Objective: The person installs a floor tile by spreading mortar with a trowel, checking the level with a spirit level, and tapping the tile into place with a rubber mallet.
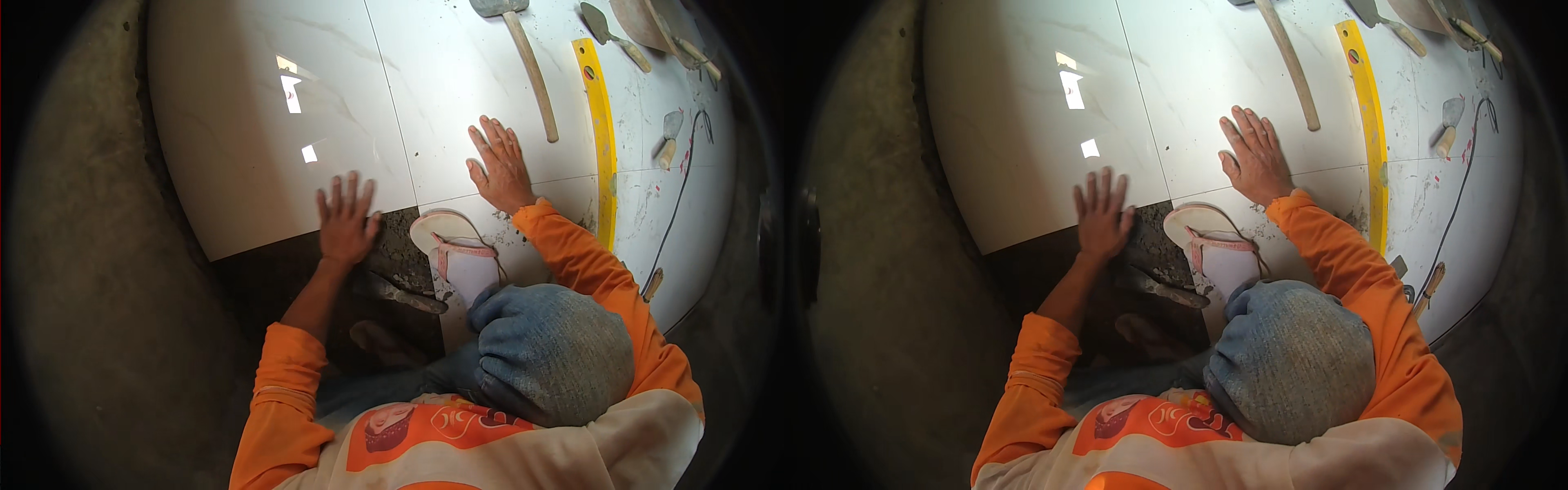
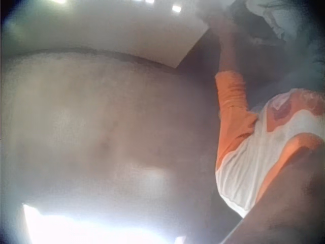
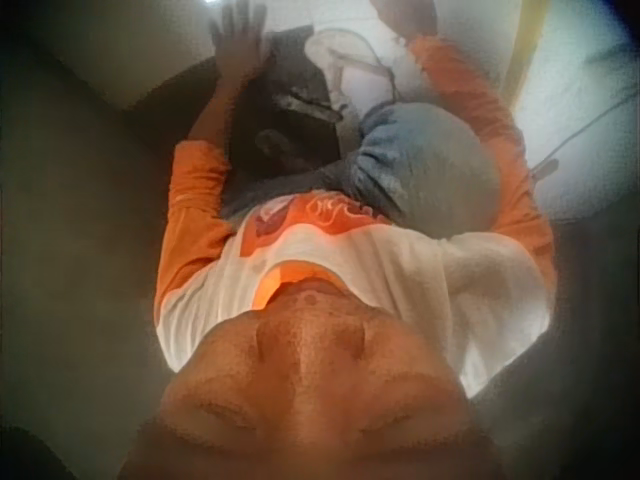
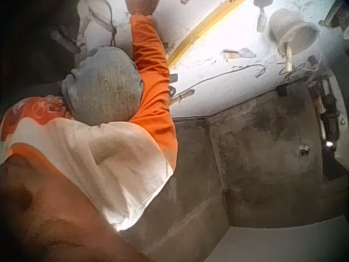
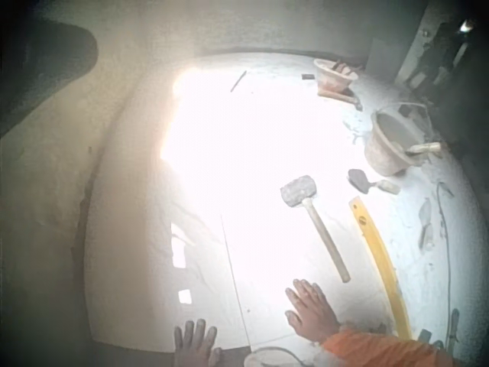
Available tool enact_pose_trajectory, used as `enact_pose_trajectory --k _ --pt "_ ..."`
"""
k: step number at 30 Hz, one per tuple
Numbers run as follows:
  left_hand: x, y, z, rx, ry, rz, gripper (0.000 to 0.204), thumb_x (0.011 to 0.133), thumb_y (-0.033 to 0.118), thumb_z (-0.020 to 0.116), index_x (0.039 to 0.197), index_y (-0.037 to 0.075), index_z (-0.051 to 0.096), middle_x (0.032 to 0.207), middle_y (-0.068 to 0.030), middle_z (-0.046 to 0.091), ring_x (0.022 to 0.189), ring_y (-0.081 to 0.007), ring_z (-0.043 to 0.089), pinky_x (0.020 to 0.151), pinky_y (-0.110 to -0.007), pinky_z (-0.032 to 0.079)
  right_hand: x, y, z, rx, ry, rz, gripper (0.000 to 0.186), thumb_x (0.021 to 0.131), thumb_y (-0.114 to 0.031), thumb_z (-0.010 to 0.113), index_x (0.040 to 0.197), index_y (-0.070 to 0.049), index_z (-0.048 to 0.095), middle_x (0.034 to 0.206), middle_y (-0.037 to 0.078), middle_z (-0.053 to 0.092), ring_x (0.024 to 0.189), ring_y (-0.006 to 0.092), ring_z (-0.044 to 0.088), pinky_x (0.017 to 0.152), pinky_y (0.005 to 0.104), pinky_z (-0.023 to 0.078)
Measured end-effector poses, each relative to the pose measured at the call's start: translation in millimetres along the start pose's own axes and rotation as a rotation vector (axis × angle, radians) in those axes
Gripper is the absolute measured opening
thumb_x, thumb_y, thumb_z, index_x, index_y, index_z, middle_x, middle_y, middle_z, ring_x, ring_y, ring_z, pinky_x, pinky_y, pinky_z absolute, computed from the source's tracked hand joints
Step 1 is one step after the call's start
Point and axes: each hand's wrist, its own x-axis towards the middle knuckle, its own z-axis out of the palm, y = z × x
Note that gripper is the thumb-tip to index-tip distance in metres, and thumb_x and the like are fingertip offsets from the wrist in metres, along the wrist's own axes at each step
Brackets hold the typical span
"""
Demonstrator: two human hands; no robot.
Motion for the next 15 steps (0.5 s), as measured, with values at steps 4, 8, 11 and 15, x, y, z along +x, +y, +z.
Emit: enact_pose_trajectory --k 4,8,11,15 --pt "-83.1 -79.8 9.7 0.004 0.135 -0.446 0.066 0.1 0.042 0.046 0.156 0.017 0.023 0.163 -0.0166 0.012 0.151 -0.0383 0.009 0.119 -0.06 0.007 -5.4 -27.1 -31.1 0.124 0.054 -0.072 0.039 0.091 -0.027 0.061 0.124 -0.005 0.058 0.126 0.017 0.055 0.122 0.0328 0.05 0.105 0.0458 0.038" --pt "-117.3 -112.3 2.1 -0.003 0.07 -0.532 0.068 0.1 0.042 0.045 0.157 0.015 0.019 0.164 -0.017 0.009 0.15 -0.039 0.007 0.119 -0.059 0.008 -44.4 -137.7 -22.7 0.428 -0.448 -0.701 0.044 0.085 -0.045 0.066 0.107 -0.008 0.062 0.089 0.012 0.066 0.083 0.0294 0.066 0.077 0.0428 0.052" --pt "-103.1 -104.9 0.7 -0.027 0.127 -0.687 0.068 0.101 0.042 0.044 0.157 0.015 0.017 0.163 -0.019 0.008 0.15 -0.0393 0.008 0.119 -0.059 0.01 -43.7 -166.4 -9.0 0.239 -1.015 -0.898 0.074 0.079 -0.052 0.071 0.13 -0.002 0.049 0.083 0.015 0.07 0.075 0.0336 0.07 0.063 0.0452 0.054" --pt "-96.2 -97.1 12.3 -0.088 0.269 -0.937 0.071 0.101 0.047 0.044 0.155 0.007 0.021 0.16 -0.0259 0.014 0.149 -0.0414 0.013 0.119 -0.054 0.013 -60.2 -173.5 41.2 0.274 -0.873 -0.889 0.083 0.077 -0.043 0.075 0.14 -0.004 0.037 0.073 0.016 0.067 0.07 0.0356 0.069 0.061 0.0439 0.054"
